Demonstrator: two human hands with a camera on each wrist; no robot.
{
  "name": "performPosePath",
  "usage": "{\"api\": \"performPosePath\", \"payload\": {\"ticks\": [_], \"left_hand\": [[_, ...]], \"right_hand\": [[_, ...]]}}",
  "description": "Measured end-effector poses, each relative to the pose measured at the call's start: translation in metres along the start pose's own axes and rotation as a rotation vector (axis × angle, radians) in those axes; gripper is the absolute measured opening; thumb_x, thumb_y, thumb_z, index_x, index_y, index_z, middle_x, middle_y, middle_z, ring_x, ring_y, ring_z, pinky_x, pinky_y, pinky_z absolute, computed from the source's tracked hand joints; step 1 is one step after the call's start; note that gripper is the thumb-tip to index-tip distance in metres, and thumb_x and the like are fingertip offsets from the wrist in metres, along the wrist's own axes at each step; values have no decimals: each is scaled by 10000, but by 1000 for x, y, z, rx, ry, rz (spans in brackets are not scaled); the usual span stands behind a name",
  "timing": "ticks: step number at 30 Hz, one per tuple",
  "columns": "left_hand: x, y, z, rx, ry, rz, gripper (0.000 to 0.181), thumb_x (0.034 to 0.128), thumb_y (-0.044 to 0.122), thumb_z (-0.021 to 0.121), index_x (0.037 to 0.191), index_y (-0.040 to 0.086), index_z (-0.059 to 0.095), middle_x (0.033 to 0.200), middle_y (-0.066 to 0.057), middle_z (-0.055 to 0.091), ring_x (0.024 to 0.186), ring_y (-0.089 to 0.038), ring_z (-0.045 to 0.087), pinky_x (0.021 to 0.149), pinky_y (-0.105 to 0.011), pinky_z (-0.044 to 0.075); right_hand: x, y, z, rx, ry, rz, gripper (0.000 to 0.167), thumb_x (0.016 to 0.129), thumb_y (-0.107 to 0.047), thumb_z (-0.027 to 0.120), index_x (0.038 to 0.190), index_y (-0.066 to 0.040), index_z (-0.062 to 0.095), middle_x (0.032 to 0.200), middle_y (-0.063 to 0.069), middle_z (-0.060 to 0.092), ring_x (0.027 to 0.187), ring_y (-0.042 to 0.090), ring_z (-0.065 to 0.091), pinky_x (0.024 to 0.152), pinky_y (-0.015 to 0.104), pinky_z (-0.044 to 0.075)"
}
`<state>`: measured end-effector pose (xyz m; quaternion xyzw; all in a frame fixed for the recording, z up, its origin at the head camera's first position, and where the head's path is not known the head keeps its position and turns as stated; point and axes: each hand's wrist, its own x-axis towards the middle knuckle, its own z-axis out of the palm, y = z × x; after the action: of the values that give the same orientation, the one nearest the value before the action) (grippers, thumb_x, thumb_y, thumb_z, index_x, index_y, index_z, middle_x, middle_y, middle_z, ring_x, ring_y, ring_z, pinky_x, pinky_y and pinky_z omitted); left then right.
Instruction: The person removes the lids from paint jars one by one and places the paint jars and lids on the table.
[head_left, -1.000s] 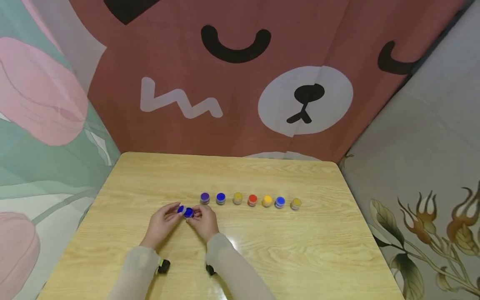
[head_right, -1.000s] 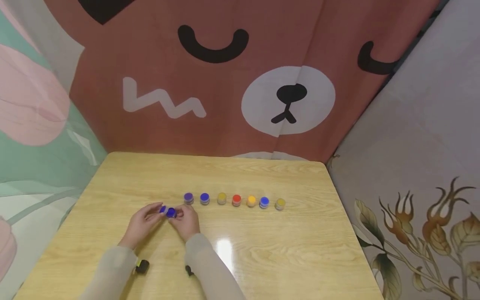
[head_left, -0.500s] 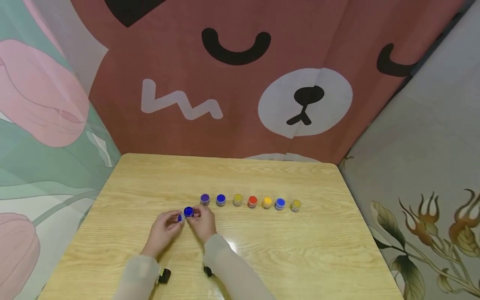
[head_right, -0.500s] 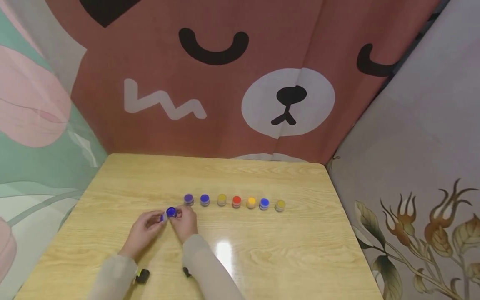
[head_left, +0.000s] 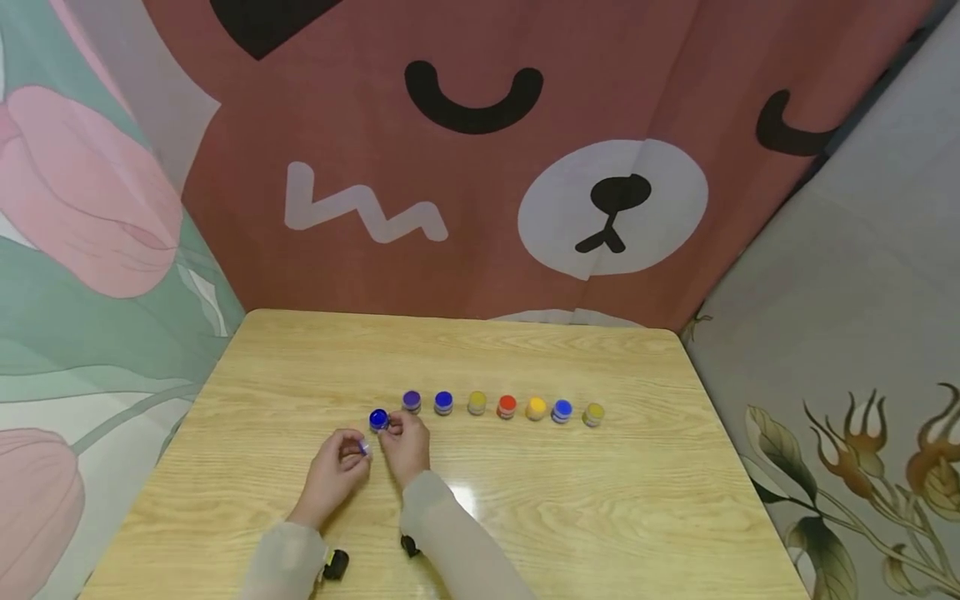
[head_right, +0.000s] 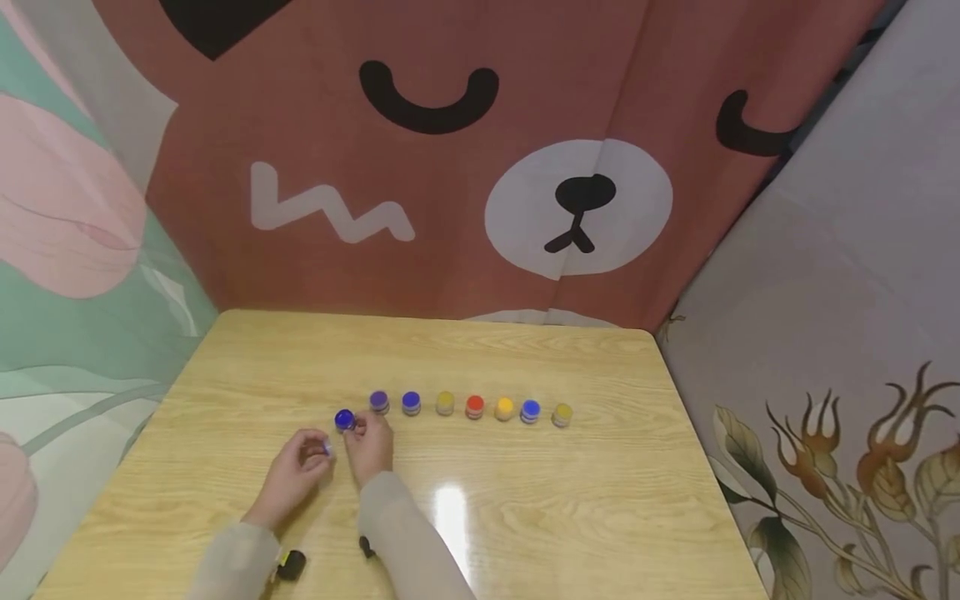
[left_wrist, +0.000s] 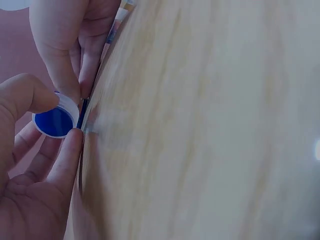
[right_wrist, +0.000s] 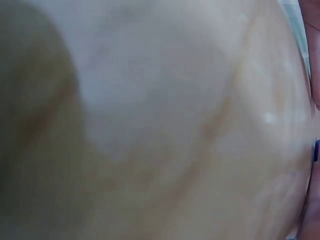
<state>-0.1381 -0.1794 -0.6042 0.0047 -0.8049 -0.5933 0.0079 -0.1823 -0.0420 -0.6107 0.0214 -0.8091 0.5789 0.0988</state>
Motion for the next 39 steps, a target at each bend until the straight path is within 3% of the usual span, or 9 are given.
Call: {"api": "performPosePath", "payload": {"ticks": [5,14,19,26,35,39], "left_hand": [[-1,0,0,7,-10,3,375,848,-112,704,1184,-89,539,1176,-229,553,1045,-262,617,898,-266,575],[-3,-1,2,23,-10,-2,394,832,-149,678,1192,-103,526,1221,-258,511,1154,-401,593,947,-282,556],[-3,-1,3,70,-20,31,384,807,-168,657,1159,-119,511,1202,-262,511,1177,-443,583,945,-303,561],[-4,-1,3,110,-21,36,387,794,-186,683,1135,-108,520,1148,-237,544,1059,-396,643,869,-286,592],[-3,3,2,265,-7,80,438,774,-131,735,1177,-86,571,1077,-173,598,954,-277,612,755,-260,576],[-1,3,2,302,-16,53,433,789,-95,740,1199,-85,599,1076,-168,586,961,-262,601,738,-234,546]], "right_hand": [[4,-3,0,-55,0,-4,174,801,42,784,962,27,720,885,86,694,741,90,633,672,191,556],[9,-7,4,-146,8,-34,154,812,19,793,950,23,723,864,86,686,734,122,641,675,213,558],[11,-8,6,-226,-7,-11,148,848,-27,786,981,2,729,893,65,672,781,140,649,710,223,565],[14,-15,9,-345,23,-43,97,848,-63,798,911,-27,734,838,56,675,772,205,661,710,294,572],[17,-21,15,-464,49,-62,133,851,-91,797,793,-57,682,744,34,601,686,220,642,622,316,544],[17,-22,17,-536,72,-80,152,850,-111,804,769,-60,685,731,52,601,675,238,658,617,324,558]]}}
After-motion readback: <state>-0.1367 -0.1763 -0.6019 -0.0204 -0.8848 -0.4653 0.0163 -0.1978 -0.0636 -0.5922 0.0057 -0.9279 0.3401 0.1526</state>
